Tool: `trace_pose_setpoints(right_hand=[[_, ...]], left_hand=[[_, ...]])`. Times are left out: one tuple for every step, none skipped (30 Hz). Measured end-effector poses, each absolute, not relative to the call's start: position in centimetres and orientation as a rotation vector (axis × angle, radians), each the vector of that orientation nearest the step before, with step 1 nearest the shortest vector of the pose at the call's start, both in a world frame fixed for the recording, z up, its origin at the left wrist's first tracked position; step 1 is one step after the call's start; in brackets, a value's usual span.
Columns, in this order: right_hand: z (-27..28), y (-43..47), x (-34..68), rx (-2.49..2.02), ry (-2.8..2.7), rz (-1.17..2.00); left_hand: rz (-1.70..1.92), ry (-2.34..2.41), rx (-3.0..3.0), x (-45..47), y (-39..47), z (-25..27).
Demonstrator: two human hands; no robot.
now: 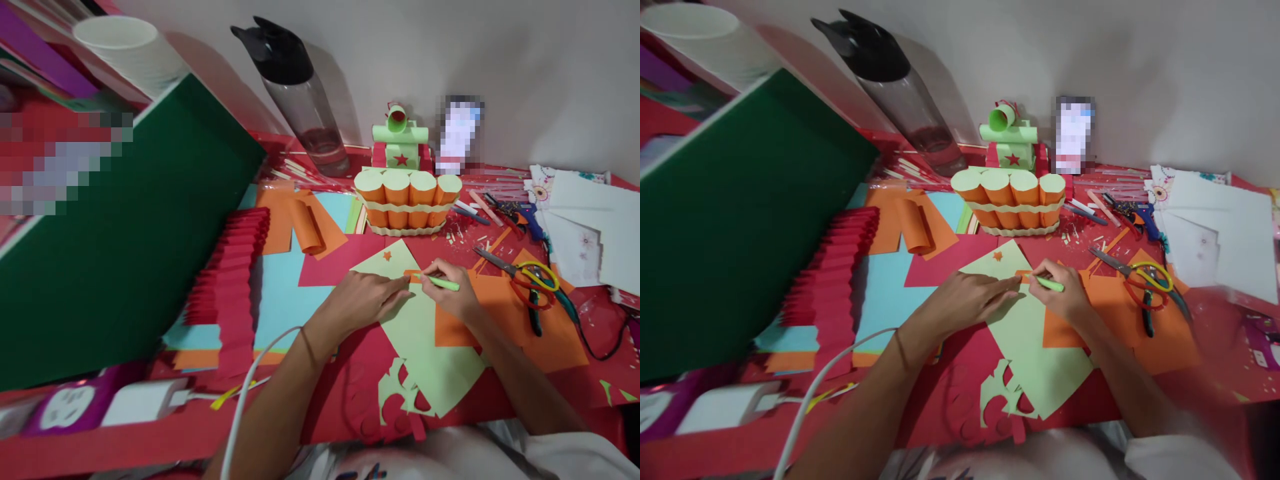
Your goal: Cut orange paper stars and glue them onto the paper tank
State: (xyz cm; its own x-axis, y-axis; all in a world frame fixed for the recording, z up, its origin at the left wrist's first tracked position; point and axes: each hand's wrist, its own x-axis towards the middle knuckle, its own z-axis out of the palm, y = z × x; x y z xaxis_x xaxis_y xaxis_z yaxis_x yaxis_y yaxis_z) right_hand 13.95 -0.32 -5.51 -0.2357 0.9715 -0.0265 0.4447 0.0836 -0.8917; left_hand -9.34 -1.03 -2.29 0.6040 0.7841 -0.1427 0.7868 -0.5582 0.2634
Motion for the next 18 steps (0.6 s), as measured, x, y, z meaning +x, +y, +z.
trace_pose_setpoints(right_hand=[[-5.41,-0.31,13.94,-1.401,-1.745,1.117],[-5.26,-0.3,13.92,-1.401,-1.736,1.129],[-5.09,-0.3,13.89,-1.404,-1.729,1.135],[-4.93,-0.29,13.86,-1.41,-1.724,1.137],[-4.78,-0.28,13.83,-1.417,-1.723,1.134],[-4.67,-0.27,13.81,-1.423,-1.724,1.127],[-4.62,-0.27,13.79,-1.427,-1.727,1.119],[-4.61,-0.27,13.79,-1.428,-1.731,1.114],[-4.66,-0.27,13.8,-1.427,-1.734,1.113],[-4.74,-0.28,13.82,-1.425,-1.738,1.118],[-4.85,-0.28,13.85,-1.422,-1.744,1.127],[-4.96,-0.29,13.88,-1.421,-1.75,1.139],[-5.05,-0.29,13.91,-1.423,-1.755,1.152],[-5.11,-0.29,13.93,-1.427,-1.76,1.161],[-5.13,-0.3,13.95,-1.431,-1.766,1.166],[-5.12,-0.3,13.97,-1.431,-1.772,1.166],[-5.09,-0.3,13.99,-1.43,-1.78,1.163],[-5.04,-0.31,14.01,-1.426,-1.789,1.161]], left_hand=[[-0.006,1.284,2.519,-9.35,-1.03,-2.33],[0.007,1.292,2.505,-9.37,-1.03,-2.37],[0.023,1.299,2.493,-9.39,-1.04,-2.41],[0.037,1.303,2.481,-9.4,-1.05,-2.43],[0.048,1.307,2.471,-9.41,-1.06,-2.44],[0.052,1.312,2.462,-9.41,-1.08,-2.43],[0.051,1.316,2.455,-9.4,-1.09,-2.41],[0.047,1.321,2.447,-9.38,-1.11,-2.37],[0.044,1.329,2.437,-9.35,-1.13,-2.32],[0.043,1.338,2.426,-9.33,-1.14,-2.26],[0.043,1.347,2.414,-9.3,-1.15,-2.19],[0.043,1.356,2.403,-9.27,-1.16,-2.11],[0.042,1.365,2.392,-9.25,-1.17,-2.02],[0.037,1.371,2.384,-9.23,-1.16,-1.93],[0.03,1.373,2.378,-9.21,-1.16,-1.84],[0.022,1.373,2.372,-9.21,-1.15,-1.78],[0.016,1.372,2.366,-9.21,-1.14,-1.73],[0.016,1.369,2.36,-9.22,-1.13,-1.71]])
